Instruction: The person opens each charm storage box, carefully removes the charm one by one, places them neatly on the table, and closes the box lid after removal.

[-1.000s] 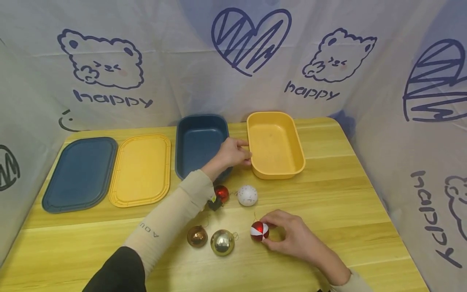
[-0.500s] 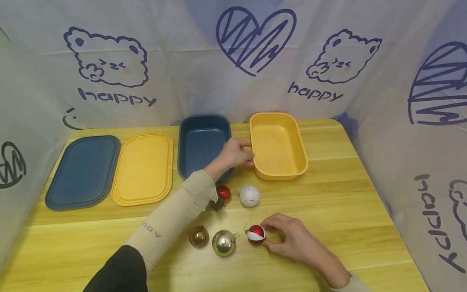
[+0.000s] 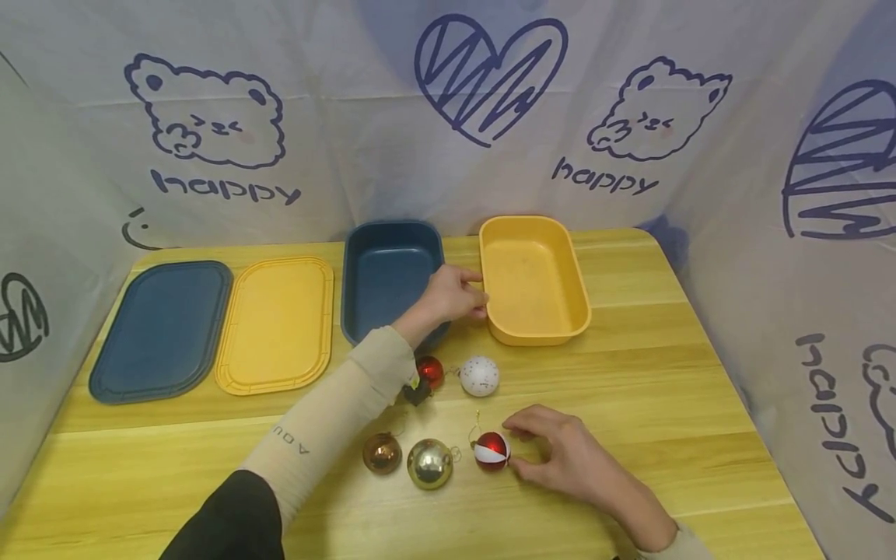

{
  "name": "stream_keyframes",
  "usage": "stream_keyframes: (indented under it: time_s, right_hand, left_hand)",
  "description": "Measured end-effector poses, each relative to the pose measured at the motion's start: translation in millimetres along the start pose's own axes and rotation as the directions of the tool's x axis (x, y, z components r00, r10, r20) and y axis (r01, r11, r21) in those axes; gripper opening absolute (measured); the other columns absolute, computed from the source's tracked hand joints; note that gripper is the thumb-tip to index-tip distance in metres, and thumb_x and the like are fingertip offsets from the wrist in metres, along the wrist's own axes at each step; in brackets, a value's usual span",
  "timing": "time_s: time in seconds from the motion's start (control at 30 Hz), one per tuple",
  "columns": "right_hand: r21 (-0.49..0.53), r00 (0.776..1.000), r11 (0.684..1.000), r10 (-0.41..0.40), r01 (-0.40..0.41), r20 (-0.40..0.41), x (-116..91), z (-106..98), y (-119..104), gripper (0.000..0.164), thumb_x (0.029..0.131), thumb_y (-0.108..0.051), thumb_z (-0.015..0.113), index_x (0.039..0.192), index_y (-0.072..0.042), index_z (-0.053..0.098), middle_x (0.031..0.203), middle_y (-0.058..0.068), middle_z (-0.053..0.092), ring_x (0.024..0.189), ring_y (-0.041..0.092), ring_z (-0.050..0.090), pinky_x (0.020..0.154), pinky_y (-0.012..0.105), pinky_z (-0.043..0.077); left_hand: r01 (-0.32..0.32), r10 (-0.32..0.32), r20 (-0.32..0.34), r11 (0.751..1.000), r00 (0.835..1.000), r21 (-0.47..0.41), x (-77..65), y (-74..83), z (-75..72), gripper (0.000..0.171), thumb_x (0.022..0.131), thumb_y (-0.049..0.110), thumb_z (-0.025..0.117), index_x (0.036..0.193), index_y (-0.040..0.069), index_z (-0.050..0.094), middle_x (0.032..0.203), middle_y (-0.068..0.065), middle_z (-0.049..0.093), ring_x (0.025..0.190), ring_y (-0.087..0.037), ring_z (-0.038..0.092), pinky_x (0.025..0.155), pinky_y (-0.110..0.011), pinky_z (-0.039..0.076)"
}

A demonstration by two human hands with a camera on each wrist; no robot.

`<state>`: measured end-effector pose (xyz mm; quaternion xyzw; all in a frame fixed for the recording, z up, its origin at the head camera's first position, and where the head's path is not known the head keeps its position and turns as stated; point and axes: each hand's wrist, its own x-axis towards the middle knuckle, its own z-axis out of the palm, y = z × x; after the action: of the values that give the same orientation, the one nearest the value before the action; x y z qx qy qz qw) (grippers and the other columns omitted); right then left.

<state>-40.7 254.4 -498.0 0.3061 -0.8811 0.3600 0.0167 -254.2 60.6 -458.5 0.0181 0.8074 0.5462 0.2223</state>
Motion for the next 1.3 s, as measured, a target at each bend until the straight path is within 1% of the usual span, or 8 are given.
stream_keyframes:
  time_s: [0.17, 0.43, 0.67, 0.8, 0.9, 1.03, 1.2, 1.3]
  right_hand:
    - [-0.002, 0.999, 1.0, -0.018, 0.018, -0.029, 3, -2, 0, 0.044, 0.077, -0.003, 0.091, 0.118, -0.007, 0.074, 0.111, 0.001, 0.076, 0.094, 0.015, 0.074, 0.083, 0.028, 0.063]
    - [0.009, 0.999, 1.0, -0.018, 0.019, -0.045, 3, -4, 0, 0.045, 0.077, 0.0, 0.091, 0.118, -0.007, 0.075, 0.111, 0.003, 0.076, 0.095, 0.015, 0.075, 0.085, 0.023, 0.062]
    - [-0.022, 0.995, 0.998, -0.068, 0.067, -0.072, 10, -10, 1, 0.046, 0.076, 0.001, 0.091, 0.118, -0.007, 0.075, 0.11, 0.004, 0.077, 0.093, 0.016, 0.074, 0.086, 0.018, 0.059]
    - [-0.071, 0.991, 0.996, -0.054, 0.045, -0.123, 22, -21, 2, 0.042, 0.079, 0.001, 0.087, 0.117, -0.011, 0.076, 0.109, 0.003, 0.077, 0.091, 0.017, 0.075, 0.083, 0.02, 0.061]
    - [-0.128, 0.985, 0.992, -0.024, 0.001, -0.174, 34, -31, 4, 0.037, 0.083, 0.001, 0.085, 0.116, -0.013, 0.076, 0.109, 0.002, 0.078, 0.09, 0.016, 0.075, 0.08, 0.024, 0.061]
    - [-0.171, 0.977, 0.984, 0.018, -0.055, -0.214, 53, -42, 8, 0.031, 0.088, -0.002, 0.082, 0.116, -0.014, 0.077, 0.11, -0.002, 0.078, 0.093, 0.014, 0.075, 0.083, 0.02, 0.059]
    - [-0.157, 0.975, 0.986, 0.011, -0.046, -0.221, 80, -47, 10, 0.028, 0.091, -0.004, 0.081, 0.117, -0.013, 0.078, 0.111, 0.0, 0.078, 0.094, 0.015, 0.075, 0.087, 0.017, 0.056]
    - [-0.145, 0.979, 0.988, 0.021, -0.051, -0.201, 94, -46, 7, 0.027, 0.094, -0.009, 0.08, 0.119, -0.014, 0.078, 0.114, 0.001, 0.078, 0.096, 0.014, 0.075, 0.086, 0.025, 0.06]
  left_hand:
    - [-0.012, 0.012, -0.018, 1.0, 1.0, 0.017, -1.3, 0.0, -0.1, 0.046, 0.098, 0.004, 0.074, 0.143, 0.0, 0.064, 0.092, -0.014, 0.079, 0.067, -0.02, 0.076, 0.086, -0.043, 0.065]
    - [-0.026, 0.027, -0.021, 0.998, 0.999, 0.053, -1.3, -0.6, -0.9, 0.046, 0.098, 0.006, 0.074, 0.143, 0.001, 0.065, 0.084, -0.008, 0.078, 0.076, -0.025, 0.08, 0.063, -0.025, 0.06]
    - [-0.041, 0.043, -0.021, 0.998, 0.999, 0.05, -4.1, -0.5, -2.0, 0.045, 0.1, 0.011, 0.073, 0.143, 0.001, 0.064, 0.083, -0.013, 0.08, 0.083, -0.031, 0.081, 0.074, -0.034, 0.064]
    - [-0.095, 0.096, -0.017, 0.993, 0.995, 0.073, -7.0, -2.2, -5.7, 0.042, 0.101, 0.015, 0.072, 0.14, 0.0, 0.067, 0.087, -0.018, 0.08, 0.084, -0.034, 0.08, 0.067, -0.027, 0.059]
    - [-0.176, 0.182, -0.039, 0.977, 0.982, 0.122, -10.6, -3.1, -12.4, 0.036, 0.101, 0.016, 0.071, 0.135, 0.001, 0.071, 0.088, -0.016, 0.081, 0.08, -0.031, 0.08, 0.066, -0.026, 0.057]
    - [-0.273, 0.291, -0.079, 0.944, 0.953, 0.182, -16.2, -3.7, -24.8, 0.031, 0.102, 0.017, 0.069, 0.129, 0.002, 0.075, 0.09, -0.009, 0.081, 0.071, -0.018, 0.077, 0.067, -0.026, 0.06]
    - [-0.325, 0.356, -0.105, 0.917, 0.929, 0.232, -23.7, -4.2, -41.9, 0.027, 0.103, 0.017, 0.068, 0.124, 0.005, 0.077, 0.096, -0.009, 0.08, 0.073, -0.016, 0.075, 0.067, -0.028, 0.061]
    - [-0.345, 0.392, -0.122, 0.893, 0.912, 0.289, -28.8, -5.2, -50.7, 0.024, 0.103, 0.017, 0.067, 0.121, 0.007, 0.079, 0.098, -0.009, 0.08, 0.08, -0.02, 0.074, 0.072, -0.03, 0.061]
